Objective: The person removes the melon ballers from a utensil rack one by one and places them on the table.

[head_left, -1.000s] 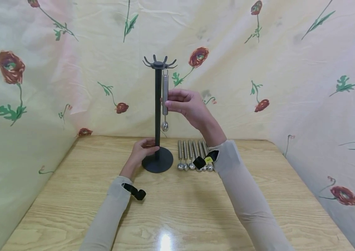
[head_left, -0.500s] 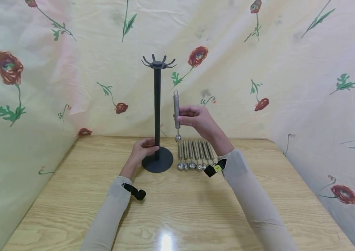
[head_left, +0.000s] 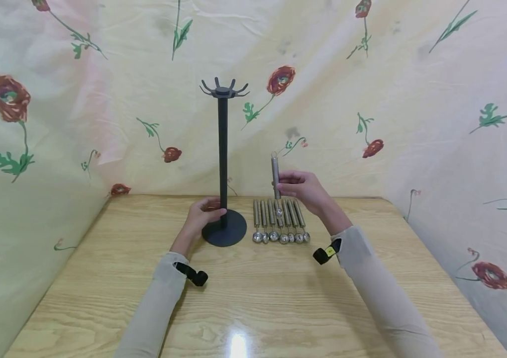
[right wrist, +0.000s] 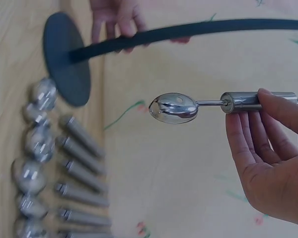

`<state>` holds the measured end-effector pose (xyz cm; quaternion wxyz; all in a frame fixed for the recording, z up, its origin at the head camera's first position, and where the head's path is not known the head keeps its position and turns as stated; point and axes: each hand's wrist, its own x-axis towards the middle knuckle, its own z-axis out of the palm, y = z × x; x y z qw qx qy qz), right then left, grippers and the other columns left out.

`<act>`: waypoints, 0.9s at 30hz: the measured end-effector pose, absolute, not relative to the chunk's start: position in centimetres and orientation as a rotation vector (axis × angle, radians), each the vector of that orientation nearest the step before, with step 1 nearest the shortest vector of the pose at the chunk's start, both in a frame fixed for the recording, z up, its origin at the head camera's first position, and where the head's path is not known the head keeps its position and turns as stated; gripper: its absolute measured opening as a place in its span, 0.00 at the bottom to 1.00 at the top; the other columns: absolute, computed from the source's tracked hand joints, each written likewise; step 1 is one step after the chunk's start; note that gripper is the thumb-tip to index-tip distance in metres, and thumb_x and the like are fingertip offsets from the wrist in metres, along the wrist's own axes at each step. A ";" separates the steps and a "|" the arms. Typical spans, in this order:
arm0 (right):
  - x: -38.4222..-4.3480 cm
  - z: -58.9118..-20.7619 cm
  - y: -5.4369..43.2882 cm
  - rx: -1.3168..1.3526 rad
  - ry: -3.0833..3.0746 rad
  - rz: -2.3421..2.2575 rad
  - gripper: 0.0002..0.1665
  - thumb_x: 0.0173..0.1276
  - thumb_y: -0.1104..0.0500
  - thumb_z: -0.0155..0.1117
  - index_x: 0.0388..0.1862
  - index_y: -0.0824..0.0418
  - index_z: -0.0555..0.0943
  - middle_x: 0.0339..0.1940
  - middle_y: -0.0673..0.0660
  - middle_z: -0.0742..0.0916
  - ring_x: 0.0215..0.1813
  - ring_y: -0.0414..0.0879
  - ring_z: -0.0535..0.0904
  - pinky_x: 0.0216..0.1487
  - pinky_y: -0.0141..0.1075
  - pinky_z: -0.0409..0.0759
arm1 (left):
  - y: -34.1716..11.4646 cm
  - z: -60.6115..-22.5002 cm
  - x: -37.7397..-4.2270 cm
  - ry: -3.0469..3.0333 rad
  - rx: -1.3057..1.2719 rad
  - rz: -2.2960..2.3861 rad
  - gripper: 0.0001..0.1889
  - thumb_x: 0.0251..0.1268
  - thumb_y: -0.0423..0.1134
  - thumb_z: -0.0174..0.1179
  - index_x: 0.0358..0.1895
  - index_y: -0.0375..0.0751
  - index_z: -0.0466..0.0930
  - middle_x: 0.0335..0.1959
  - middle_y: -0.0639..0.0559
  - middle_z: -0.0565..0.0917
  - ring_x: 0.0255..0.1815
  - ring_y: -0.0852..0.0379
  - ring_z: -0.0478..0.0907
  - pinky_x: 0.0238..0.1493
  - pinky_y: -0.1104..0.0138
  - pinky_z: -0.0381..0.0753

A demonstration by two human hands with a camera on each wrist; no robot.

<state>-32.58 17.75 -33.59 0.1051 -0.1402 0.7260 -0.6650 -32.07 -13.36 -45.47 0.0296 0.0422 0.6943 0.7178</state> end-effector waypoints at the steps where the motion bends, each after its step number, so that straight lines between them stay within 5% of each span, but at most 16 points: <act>1: -32.6 -33.9 18.2 -0.395 2.147 -1.956 0.20 0.72 0.68 0.64 0.62 0.71 0.77 0.43 0.48 0.89 0.46 0.41 0.87 0.57 0.34 0.86 | -13.4 -45.5 -32.1 2.141 0.129 2.212 0.23 0.64 0.31 0.69 0.63 0.35 0.79 0.48 0.49 0.84 0.46 0.61 0.84 0.53 0.63 0.88; 19: -33.3 -37.4 24.8 -0.198 2.213 -1.872 0.29 0.74 0.65 0.63 0.68 0.78 0.68 0.51 0.50 0.86 0.49 0.39 0.87 0.57 0.32 0.86 | -13.5 -45.8 -32.3 2.119 0.124 2.236 0.23 0.65 0.30 0.69 0.63 0.35 0.79 0.47 0.52 0.84 0.44 0.62 0.84 0.52 0.64 0.89; 27: -33.7 -39.0 27.2 -0.148 2.250 -1.829 0.30 0.74 0.66 0.62 0.69 0.80 0.66 0.44 0.48 0.87 0.47 0.41 0.87 0.55 0.31 0.86 | -13.6 -45.7 -32.2 2.133 0.142 2.224 0.23 0.65 0.31 0.69 0.63 0.36 0.80 0.47 0.51 0.85 0.44 0.62 0.84 0.51 0.65 0.89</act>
